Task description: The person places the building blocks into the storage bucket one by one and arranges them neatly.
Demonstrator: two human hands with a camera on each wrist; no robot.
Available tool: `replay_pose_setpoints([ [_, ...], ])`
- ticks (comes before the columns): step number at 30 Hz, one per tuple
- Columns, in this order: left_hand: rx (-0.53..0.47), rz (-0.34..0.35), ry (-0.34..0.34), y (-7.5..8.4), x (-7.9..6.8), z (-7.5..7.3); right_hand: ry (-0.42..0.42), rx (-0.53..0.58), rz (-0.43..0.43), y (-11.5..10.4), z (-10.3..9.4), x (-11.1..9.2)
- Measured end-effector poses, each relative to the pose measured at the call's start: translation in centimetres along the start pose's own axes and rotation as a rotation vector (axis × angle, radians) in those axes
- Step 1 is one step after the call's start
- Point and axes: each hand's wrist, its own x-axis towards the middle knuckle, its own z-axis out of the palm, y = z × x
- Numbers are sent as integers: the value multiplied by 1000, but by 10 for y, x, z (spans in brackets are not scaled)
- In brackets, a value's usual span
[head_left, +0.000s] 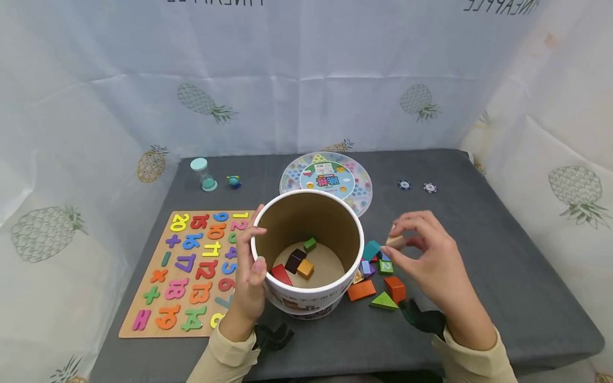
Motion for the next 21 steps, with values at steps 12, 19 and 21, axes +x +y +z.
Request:
replay_pose_setpoints([
  [12, -36, -18, -16, -3, 2, 5, 50, -49, -192, -22, 33, 34],
  [19, -44, 22, 6, -1, 4, 2, -233, -269, 174, 54, 28, 13],
  [21, -52, 42, 18, 0, 4, 1, -437, -341, 239, 79, 35, 7],
])
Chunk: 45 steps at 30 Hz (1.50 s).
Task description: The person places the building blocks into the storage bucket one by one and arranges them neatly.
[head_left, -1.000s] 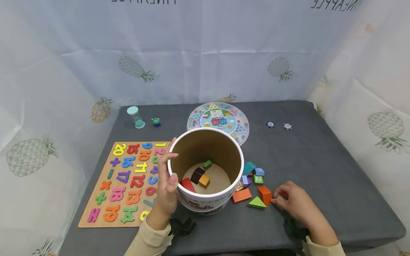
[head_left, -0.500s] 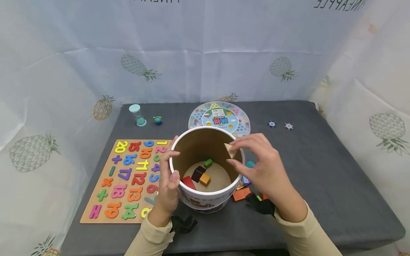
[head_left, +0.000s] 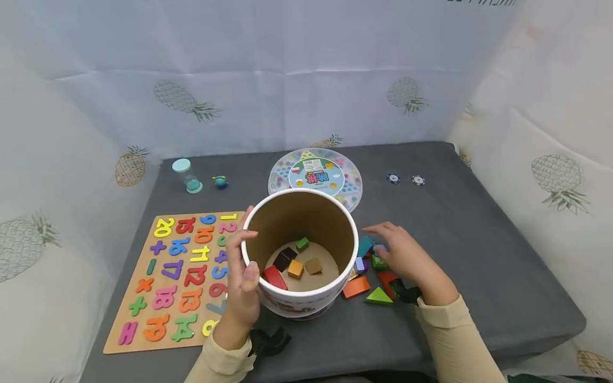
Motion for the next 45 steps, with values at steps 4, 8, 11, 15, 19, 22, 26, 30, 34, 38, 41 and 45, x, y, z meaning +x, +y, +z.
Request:
replay_pose_setpoints([
  [4, 12, 19, 14, 3, -2, -2, -174, -55, 36, 20, 19, 5],
  [8, -12, 8, 20, 4, -5, -4, -165, -19, 88, 24, 23, 9],
  [11, -4, 10, 27, 6, -5, -4, -133, 21, 110, 24, 21, 11],
  [15, 17, 30, 22, 7, -3, -3, 22, 45, 111, 15, 8, 7],
  [19, 25, 37, 14, 8, 2, -2, 152, 45, 66, -2, -9, 8],
  [22, 34, 37, 14, 9, 5, -1, 70, 17, 9, -11, -9, 11],
  [26, 33, 35, 10, 9, 4, 0, -175, -21, -42, -13, 9, 8],
  [30, 39, 33, 6, 8, 4, 0, -207, -4, -49, -11, 27, 3],
  [34, 45, 35, 10, 6, 4, -2, -146, 53, -60, -8, 32, 4],
  [38, 42, 27, 13, 5, 3, -4, -117, 59, -65, -7, 31, 4],
  [41, 34, 12, 7, 3, 1, -4, 21, 47, -59, -14, 21, 0],
  [45, 12, 8, -2, -1, 0, -2, 404, 147, -91, -46, -11, -6],
])
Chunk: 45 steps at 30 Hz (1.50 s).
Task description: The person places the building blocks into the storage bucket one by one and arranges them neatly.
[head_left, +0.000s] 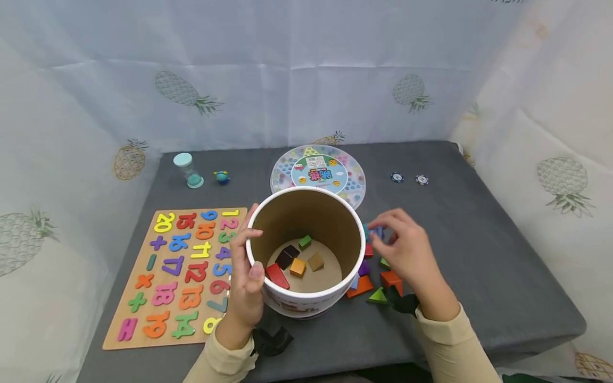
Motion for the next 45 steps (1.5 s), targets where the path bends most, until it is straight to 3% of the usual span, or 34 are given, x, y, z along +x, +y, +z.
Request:
replay_pose_setpoints([
  [2, -11, 0, -5, -2, 1, 1, 181, 119, -75, -24, -12, 6],
  [4, -15, -5, -10, -4, 1, 2, 275, 232, -205, -47, -19, 11],
  [7, -11, -27, -25, -6, 0, 4, 225, 302, -380, -76, -21, 12],
  [9, -4, -44, -32, -7, -1, 4, 174, 302, -442, -82, -17, 14],
  [11, 1, -55, -40, -7, -3, 5, 175, 278, -421, -74, -14, 16],
  [14, 6, -58, -49, -7, -3, 6, 191, 209, -279, -38, -11, 25],
  [16, 24, -52, -49, -7, -3, 7, 88, 97, -146, -7, -8, 32],
  [18, 39, -44, -42, -6, -2, 7, -115, -51, -61, 24, -2, 38],
  [20, 54, -36, -31, -5, -2, 6, -339, -164, -42, 51, 9, 40],
  [22, 59, -29, -24, -4, -3, 6, -508, -206, -48, 71, 20, 38],
  [25, 54, -23, -14, -3, -4, 5, -584, -224, -37, 84, 32, 34],
  [28, 31, -28, -2, -2, -5, 4, -568, -241, 20, 88, 36, 35],
  [31, -4, -36, 5, 0, -4, 3, -492, -234, 58, 87, 34, 37],
  [33, -22, -43, 4, 0, -4, 3, -394, -199, 75, 80, 27, 37],
  [36, -42, -37, 4, 0, -3, 4, -167, -58, 77, 53, 9, 37],
  [38, -53, -38, 4, 0, -3, 4, -35, 92, 23, 24, -7, 34],
  [40, -55, -35, 8, 0, -3, 5, 32, 219, -86, -5, -20, 31],
  [42, -54, -35, 14, 0, -3, 5, 42, 281, -206, -31, -28, 26],
  [45, -54, -27, 18, -1, -4, 6, 7, 279, -329, -53, -28, 20],
])
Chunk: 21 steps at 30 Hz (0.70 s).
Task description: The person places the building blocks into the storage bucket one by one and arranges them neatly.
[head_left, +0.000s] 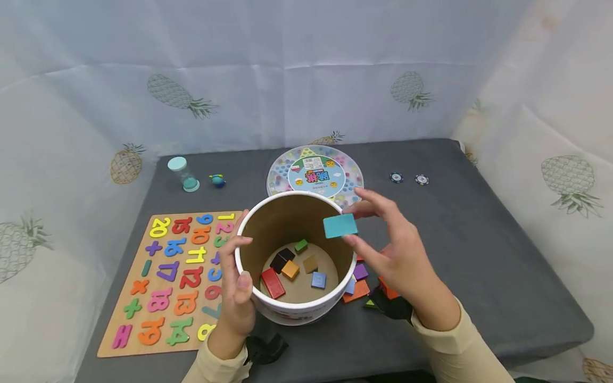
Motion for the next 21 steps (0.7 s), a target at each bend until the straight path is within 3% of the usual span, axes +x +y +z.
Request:
replay_pose_setpoints([
  [3, 1, 10, 2, 0, 0, -1, -51, -25, -23, -5, 9, -2],
  [6, 7, 16, 1, -1, 2, -1, -31, -48, -7, 2, 10, -5],
  [9, 7, 18, 5, -1, 2, 0, 47, -132, 58, 23, 3, -10],
  [11, 10, 17, 3, -1, 2, 0, 17, -223, 152, 46, -3, -17],
  [13, 24, 17, 0, 0, 2, -1, -130, -339, 250, 73, -6, -30],
  [17, 52, 19, -6, 0, 1, -3, -532, -479, 393, 116, -6, -61],
  [19, 61, 20, -12, 0, 1, -4, -604, -489, 437, 127, -5, -72],
  [21, 75, 23, -16, 0, 0, -5, -587, -500, 476, 133, -4, -79],
])
